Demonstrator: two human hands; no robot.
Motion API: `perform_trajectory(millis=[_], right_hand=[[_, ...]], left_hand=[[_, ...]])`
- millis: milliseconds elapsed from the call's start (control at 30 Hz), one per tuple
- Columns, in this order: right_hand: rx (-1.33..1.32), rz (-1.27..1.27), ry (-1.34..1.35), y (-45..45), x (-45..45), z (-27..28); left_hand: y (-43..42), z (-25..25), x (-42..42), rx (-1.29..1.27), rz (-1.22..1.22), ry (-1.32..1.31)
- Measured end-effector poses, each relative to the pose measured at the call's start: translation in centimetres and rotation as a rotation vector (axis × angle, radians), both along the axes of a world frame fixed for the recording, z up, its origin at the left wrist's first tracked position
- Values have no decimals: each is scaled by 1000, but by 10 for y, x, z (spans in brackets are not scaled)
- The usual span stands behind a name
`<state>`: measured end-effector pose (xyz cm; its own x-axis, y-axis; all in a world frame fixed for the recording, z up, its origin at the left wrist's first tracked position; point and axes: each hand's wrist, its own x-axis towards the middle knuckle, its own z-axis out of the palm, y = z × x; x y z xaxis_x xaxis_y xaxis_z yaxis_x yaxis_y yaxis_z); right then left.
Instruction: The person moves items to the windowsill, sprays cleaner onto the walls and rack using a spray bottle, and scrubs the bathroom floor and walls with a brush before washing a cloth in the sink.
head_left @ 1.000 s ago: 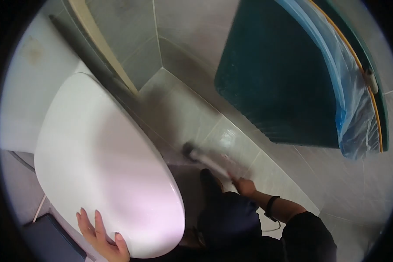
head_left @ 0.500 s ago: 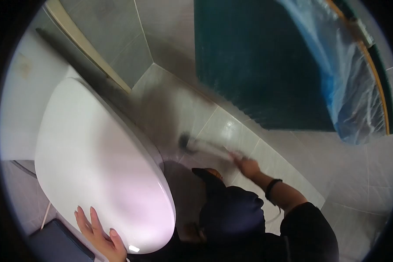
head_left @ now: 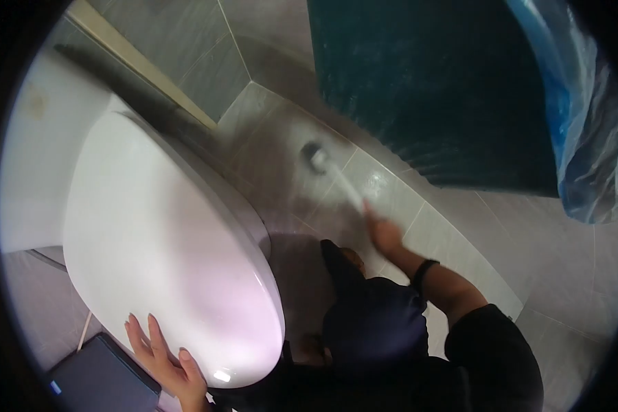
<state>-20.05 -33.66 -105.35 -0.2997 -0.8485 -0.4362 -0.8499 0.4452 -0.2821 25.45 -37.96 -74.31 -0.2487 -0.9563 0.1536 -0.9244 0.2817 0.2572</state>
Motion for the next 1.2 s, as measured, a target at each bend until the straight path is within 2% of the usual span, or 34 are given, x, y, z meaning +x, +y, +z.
perform_trajectory(millis=[33,100,167,233,300,367,433,500,600,633,700,767,800,867,933,967,1000,1067,1100,1167,1200], right_hand=[[-120,220,60,31,17,-17],[-126,444,84,43,27,-9],[82,438,1,21,19,7],[-55,343,-11,-22,13,-17],[-42,332,-137,-88,48,22],[143,384,-229,-149,99,5],[-33,431,-109,-205,151,2],[-120,427,-192,-245,177,7],[-290,455,-234,-351,208,37],[-318,450,-248,-369,220,43],[-202,669,-213,-401,238,27],[-319,558,-273,-406,255,8],[-491,342,-354,-376,261,3],[-595,215,-462,-372,265,18],[-447,404,-533,-391,270,39],[-492,370,-559,-418,284,16],[-531,333,-591,-453,312,-29],[-330,157,-820,-452,330,-50],[-125,15,-989,-453,316,-29],[325,-332,-1509,-443,280,11],[594,-551,-1846,-432,264,12]], left_hand=[[0,1,-2,4,8,-18],[3,1,-1,14,21,-33],[2,-1,1,12,19,-37],[2,-6,3,-4,10,-9],[4,-4,7,11,18,-46],[7,5,10,20,20,17],[4,1,-4,-26,74,62],[8,30,-4,68,87,-20],[4,45,-14,60,100,-61],[4,48,-15,49,107,-41],[4,52,-15,71,133,-52],[1,49,-14,79,150,-64],[-1,50,-21,79,157,-74],[-2,51,-21,76,171,-76],[0,48,-13,96,191,-78],[-1,45,-13,109,198,-79],[-1,44,-12,117,206,-90],[1,46,-16,150,220,-113],[-2,46,-17,151,215,-116],[-2,47,-18,149,212,-132],[-3,49,-17,129,202,-124]])
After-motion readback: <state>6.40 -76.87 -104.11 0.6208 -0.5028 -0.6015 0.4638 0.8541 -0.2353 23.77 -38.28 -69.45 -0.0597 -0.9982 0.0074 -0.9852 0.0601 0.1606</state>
